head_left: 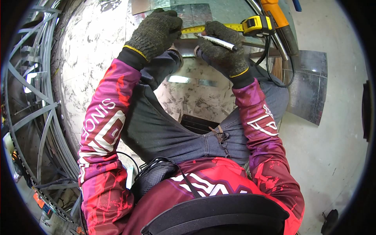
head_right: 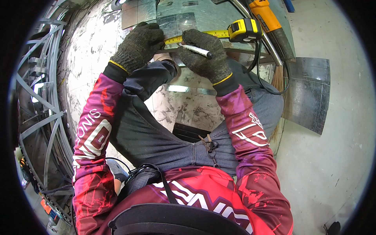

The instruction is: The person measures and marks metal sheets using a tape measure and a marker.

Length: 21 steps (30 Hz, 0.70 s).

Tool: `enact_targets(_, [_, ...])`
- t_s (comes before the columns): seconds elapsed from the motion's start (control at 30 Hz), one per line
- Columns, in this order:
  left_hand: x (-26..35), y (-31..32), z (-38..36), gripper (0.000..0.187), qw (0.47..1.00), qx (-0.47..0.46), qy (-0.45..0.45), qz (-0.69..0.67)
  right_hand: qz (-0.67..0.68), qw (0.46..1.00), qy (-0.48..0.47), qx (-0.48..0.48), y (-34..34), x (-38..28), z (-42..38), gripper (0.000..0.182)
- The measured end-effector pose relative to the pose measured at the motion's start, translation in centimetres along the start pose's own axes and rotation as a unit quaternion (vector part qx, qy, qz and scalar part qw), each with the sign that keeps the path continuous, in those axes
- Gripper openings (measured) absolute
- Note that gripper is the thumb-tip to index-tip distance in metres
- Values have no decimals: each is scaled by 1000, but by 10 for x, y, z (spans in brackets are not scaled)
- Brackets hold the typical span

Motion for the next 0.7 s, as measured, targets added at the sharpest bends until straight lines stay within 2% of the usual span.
enact_targets(0.17, [1,0,0,18,1000,2,-5,0,6,1000,20,-15,3,2,-2,36])
enact_targets(0.27, [0,1,0,17,1000,4,-5,-2,32,997,70,-19,6,5,-4,37])
enact_targets(0.33, [1,0,-1,17,1000,8,-5,-1,10,999,-12,28,8,4,-3,33])
enact_targets(0.7, [0,0,1,14,1000,13,0,0,3,1000,-5,20,10,6,-9,36])
Point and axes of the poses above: each hand's wrist, its own z-axis towards the middle knuckle, its own y-axis out of the palm, x = y × z, the point moved 3 cm from there along z, towards the middle knuckle, and after that the axes turned 10 degrees about z, right-handed, at the moved point
